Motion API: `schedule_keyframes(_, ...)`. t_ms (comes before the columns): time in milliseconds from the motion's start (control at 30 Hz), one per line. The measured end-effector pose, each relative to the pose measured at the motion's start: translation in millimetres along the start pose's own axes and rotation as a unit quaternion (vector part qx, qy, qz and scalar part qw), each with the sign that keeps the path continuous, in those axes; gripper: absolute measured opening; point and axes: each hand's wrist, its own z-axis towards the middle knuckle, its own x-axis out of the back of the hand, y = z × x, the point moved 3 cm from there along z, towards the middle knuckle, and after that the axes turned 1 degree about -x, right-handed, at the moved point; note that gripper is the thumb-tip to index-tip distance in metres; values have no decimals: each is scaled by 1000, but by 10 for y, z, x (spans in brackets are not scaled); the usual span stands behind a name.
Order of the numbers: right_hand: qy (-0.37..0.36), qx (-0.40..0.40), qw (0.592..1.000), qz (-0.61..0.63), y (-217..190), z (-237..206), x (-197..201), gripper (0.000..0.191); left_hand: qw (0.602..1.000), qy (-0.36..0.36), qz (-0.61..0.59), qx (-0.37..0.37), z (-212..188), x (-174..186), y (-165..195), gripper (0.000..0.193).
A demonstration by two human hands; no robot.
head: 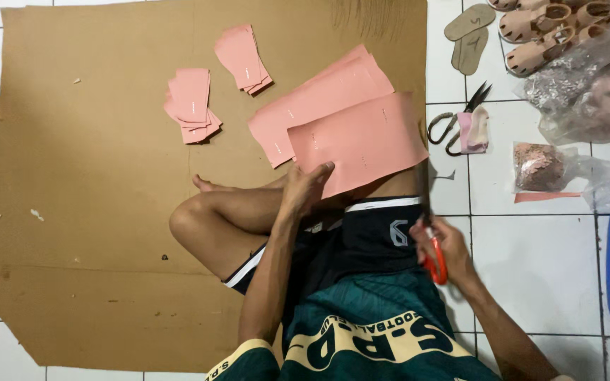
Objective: The person sits cross-legged on the floor and uses red-handled scissors to cut pink sheets into smaller rectangular pieces. They repeatedly pick up sheets, cut them, and place the cut pieces into a pile on a large cardboard sheet.
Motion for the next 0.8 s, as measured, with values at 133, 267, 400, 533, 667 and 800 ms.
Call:
schedule_keyframes(133,-207,-46,973,85,-342,-78,-563,40,990,-15,-139,37,-61,-16,256,47)
schedule_keyframes(267,-158,-1,984,84,-634,89,-800,46,991,-9,-123,45,-118,-84,383,49)
schedule_keyframes(400,-91,39,995,-15,-843,185,-857,49,992,-27,-118,38,-146,-96,334,42)
schedule_keyframes(533,-86,53,995,-6,-905,211,-884,49,992,-30,-116,25,-159,-53,261,37)
schedule_keyframes(667,-89,21,995,32,-827,224,-893,51,992,-17,-124,30,-138,-34,241,40)
schedule_keyframes(800,-77,0,997,31,-786,222,-886,56,989,1,-138,46,-128,-44,240,38)
